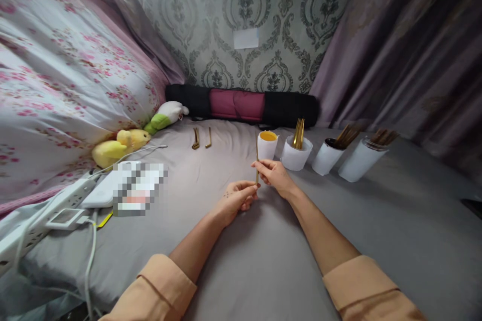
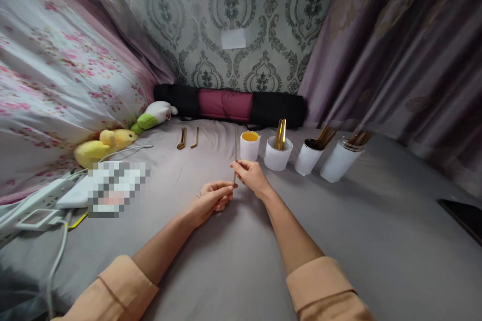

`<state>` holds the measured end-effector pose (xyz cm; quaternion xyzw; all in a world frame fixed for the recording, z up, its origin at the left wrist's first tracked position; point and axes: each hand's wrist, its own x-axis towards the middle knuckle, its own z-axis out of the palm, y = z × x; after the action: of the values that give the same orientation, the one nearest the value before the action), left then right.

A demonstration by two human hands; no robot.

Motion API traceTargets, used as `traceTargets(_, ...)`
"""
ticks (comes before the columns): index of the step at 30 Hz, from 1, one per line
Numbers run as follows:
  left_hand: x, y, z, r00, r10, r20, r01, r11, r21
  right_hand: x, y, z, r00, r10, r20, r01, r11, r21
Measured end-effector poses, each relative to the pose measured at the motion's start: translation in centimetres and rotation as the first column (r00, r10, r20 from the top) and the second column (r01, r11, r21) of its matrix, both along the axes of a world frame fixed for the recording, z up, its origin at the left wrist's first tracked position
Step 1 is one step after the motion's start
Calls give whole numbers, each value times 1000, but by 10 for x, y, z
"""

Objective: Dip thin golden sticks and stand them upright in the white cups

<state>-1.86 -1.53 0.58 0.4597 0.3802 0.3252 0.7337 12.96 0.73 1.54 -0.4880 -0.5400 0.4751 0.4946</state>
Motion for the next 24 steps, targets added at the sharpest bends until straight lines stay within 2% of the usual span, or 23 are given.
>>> traceTargets(5, -1, 2, 1, 993, 6, 118, 10, 991, -136, 0, 0, 0, 1000, -6, 21, 6, 1000, 12)
traceTargets(11, -3, 5, 1, 971, 37, 236, 19, 973, -230, 1, 1, -1, 994, -41, 104, 34, 997, 74)
traceTargets(24, -4, 9, -5, 955, 61, 292, 25, 959, -281, 1, -4, 7, 992, -71, 102, 61, 993, 101)
